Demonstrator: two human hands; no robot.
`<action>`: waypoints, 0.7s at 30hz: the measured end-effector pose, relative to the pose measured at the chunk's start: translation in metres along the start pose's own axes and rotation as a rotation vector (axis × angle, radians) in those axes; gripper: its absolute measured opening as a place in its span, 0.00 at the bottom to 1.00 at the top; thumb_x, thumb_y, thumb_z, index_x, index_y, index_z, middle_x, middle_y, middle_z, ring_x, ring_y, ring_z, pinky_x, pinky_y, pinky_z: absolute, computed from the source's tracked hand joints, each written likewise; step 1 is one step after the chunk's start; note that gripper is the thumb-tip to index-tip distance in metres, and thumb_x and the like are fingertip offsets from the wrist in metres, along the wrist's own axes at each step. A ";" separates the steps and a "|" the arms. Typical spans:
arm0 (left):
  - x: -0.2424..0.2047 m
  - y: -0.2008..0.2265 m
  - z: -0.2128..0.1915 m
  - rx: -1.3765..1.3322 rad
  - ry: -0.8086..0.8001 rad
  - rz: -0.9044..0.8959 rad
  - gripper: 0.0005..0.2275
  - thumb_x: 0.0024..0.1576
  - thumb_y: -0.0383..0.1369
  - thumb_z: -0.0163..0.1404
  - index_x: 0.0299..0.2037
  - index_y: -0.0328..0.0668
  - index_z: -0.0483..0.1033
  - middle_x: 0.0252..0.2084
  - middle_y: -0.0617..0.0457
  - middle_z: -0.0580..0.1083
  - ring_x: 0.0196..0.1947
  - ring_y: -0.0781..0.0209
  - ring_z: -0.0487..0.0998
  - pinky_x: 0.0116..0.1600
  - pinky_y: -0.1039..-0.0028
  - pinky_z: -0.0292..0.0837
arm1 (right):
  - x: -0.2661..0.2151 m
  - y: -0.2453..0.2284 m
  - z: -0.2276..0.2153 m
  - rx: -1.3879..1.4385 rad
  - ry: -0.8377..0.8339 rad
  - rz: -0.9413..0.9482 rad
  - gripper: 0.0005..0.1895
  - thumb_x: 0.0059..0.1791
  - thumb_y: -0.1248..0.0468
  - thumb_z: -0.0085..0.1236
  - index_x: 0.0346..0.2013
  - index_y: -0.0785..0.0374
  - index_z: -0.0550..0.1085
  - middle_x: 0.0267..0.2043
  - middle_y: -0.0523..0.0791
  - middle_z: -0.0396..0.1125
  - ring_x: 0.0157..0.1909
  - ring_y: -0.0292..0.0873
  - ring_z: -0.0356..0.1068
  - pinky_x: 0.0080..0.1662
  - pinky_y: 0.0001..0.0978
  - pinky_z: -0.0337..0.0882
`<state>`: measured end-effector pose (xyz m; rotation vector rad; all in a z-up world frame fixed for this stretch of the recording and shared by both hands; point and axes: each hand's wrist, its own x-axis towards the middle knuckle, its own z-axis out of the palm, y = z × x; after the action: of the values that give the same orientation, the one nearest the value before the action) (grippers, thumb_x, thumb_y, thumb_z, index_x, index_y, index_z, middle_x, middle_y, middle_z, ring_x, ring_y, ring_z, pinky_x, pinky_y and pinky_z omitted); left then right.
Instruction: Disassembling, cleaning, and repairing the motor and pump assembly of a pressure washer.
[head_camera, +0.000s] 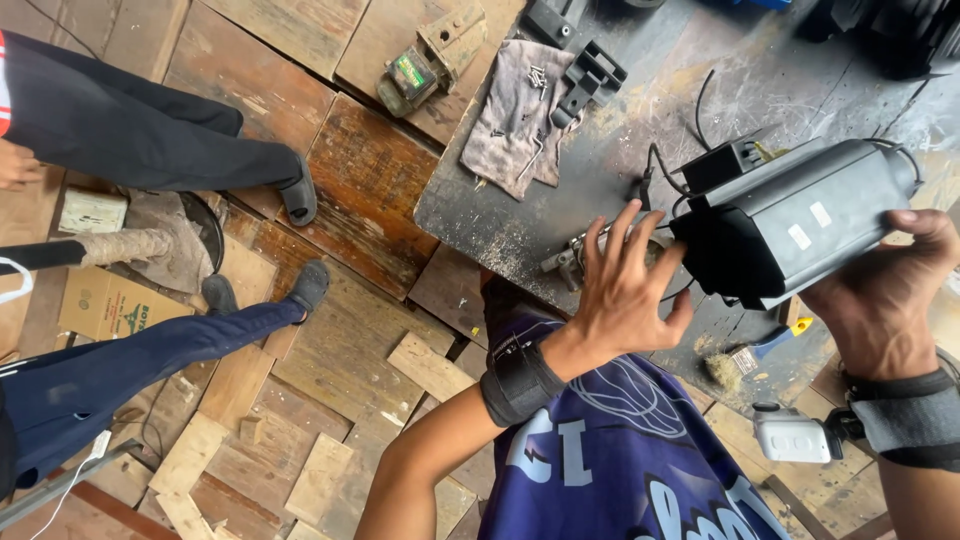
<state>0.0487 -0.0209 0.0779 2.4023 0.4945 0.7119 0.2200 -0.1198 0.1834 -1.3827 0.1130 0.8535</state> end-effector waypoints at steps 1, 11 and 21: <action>-0.007 -0.002 0.012 -0.007 -0.002 0.001 0.21 0.42 0.41 0.60 0.44 0.39 0.79 0.59 0.33 0.67 0.67 0.35 0.63 0.68 0.36 0.53 | 0.002 0.004 -0.007 -0.002 0.006 -0.001 0.45 0.37 0.48 0.57 0.67 0.61 0.63 0.62 0.51 0.60 0.64 0.54 0.62 0.62 0.57 0.64; -0.072 -0.015 0.056 0.138 0.096 0.380 0.06 0.59 0.34 0.59 0.32 0.45 0.82 0.59 0.52 0.69 0.63 0.59 0.60 0.69 0.50 0.46 | 0.004 0.013 -0.023 0.095 0.016 -0.028 0.43 0.40 0.51 0.56 0.68 0.66 0.62 0.63 0.51 0.60 0.65 0.52 0.63 0.65 0.54 0.67; -0.074 -0.005 0.021 0.118 0.075 0.346 0.07 0.62 0.32 0.54 0.39 0.35 0.81 0.32 0.56 0.73 0.35 0.63 0.72 0.50 0.67 0.65 | -0.016 0.003 0.014 0.277 -0.130 -0.142 0.23 0.47 0.66 0.49 0.56 0.71 0.66 0.52 0.49 0.70 0.56 0.46 0.73 0.64 0.41 0.74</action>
<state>0.0024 -0.0621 0.0327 2.6112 0.1509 0.9458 0.2010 -0.1151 0.1930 -1.0612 0.0306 0.7745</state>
